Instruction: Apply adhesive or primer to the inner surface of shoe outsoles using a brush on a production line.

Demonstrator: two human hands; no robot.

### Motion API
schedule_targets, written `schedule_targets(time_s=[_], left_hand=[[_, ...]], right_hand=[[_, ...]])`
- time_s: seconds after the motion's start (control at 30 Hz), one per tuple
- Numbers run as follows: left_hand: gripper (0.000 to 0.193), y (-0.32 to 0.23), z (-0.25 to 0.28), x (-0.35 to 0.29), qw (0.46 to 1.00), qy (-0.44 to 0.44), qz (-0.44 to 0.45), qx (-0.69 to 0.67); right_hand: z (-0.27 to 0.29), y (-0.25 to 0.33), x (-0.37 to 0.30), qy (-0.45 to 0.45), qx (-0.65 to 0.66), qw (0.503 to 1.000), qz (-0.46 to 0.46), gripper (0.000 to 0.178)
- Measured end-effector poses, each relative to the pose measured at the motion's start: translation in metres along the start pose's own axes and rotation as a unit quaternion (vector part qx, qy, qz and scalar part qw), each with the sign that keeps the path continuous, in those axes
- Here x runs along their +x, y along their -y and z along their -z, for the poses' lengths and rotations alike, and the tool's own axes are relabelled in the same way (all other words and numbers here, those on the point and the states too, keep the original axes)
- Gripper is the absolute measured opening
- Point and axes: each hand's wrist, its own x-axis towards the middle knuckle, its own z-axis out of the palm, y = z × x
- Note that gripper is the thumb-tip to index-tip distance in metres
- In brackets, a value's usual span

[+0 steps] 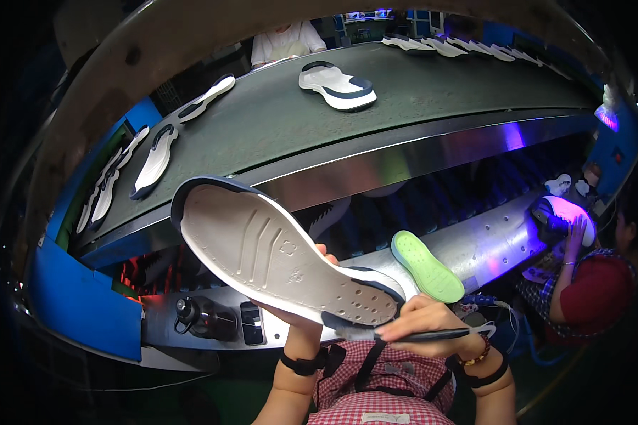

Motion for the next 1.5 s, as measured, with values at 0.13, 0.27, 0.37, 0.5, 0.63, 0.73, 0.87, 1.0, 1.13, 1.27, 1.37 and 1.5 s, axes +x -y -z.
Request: schedule_targets(time_s=[0.13, 0.27, 0.37, 0.5, 0.63, 0.73, 0.87, 1.0, 1.13, 1.27, 1.37, 1.5], left_hand=[[0.088, -0.005, 0.004, 0.003, 0.998, -0.034, -0.014, 0.042], [0.095, -0.003, -0.008, 0.005, 0.987, -0.135, -0.042, 0.076], [0.096, -0.007, -0.014, 0.006, 0.985, -0.134, -0.021, 0.103], [0.097, -0.003, -0.01, 0.011, 0.983, -0.123, -0.019, 0.134], [0.098, -0.006, -0.006, 0.011, 0.988, -0.098, -0.002, 0.123], [0.099, -0.004, -0.014, 0.016, 0.984, -0.115, 0.021, 0.135], [0.102, -0.001, -0.023, 0.019, 0.984, -0.088, 0.051, 0.147], [0.101, 0.035, -0.021, -0.013, 0.974, -0.022, 0.089, 0.205], [0.102, 0.023, 0.023, -0.044, 0.948, -0.137, 0.227, 0.178], [0.096, 0.013, 0.021, -0.045, 0.929, -0.108, 0.301, 0.184], [0.085, 0.013, 0.014, -0.038, 0.915, -0.137, 0.365, 0.102], [0.08, 0.003, 0.006, -0.022, 0.871, -0.115, 0.468, 0.096]], right_hand=[[0.006, -0.001, -0.012, -0.093, 0.052, 0.993, -0.047, 0.025], [-0.003, -0.008, -0.014, -0.012, 0.085, 0.996, -0.026, 0.025], [0.007, -0.013, -0.023, -0.008, 0.178, 0.984, -0.022, 0.025], [0.004, -0.024, -0.025, -0.095, 0.13, 0.983, -0.086, 0.025], [0.005, -0.019, -0.028, 0.02, 0.171, 0.983, -0.068, 0.025], [0.009, -0.035, -0.034, -0.051, 0.223, 0.971, -0.061, 0.025], [0.001, -0.024, -0.031, -0.119, 0.378, 0.906, -0.146, 0.025], [-0.023, -0.006, -0.024, -0.239, 0.53, 0.792, -0.186, 0.025], [-0.012, 0.007, -0.028, -0.076, 0.224, 0.961, -0.144, 0.023], [0.009, -0.001, -0.018, 0.044, 0.28, 0.955, -0.083, 0.023], [0.001, -0.016, -0.02, 0.033, 0.198, 0.977, -0.072, 0.025], [0.01, -0.013, -0.018, 0.152, 0.187, 0.97, -0.022, 0.024]])
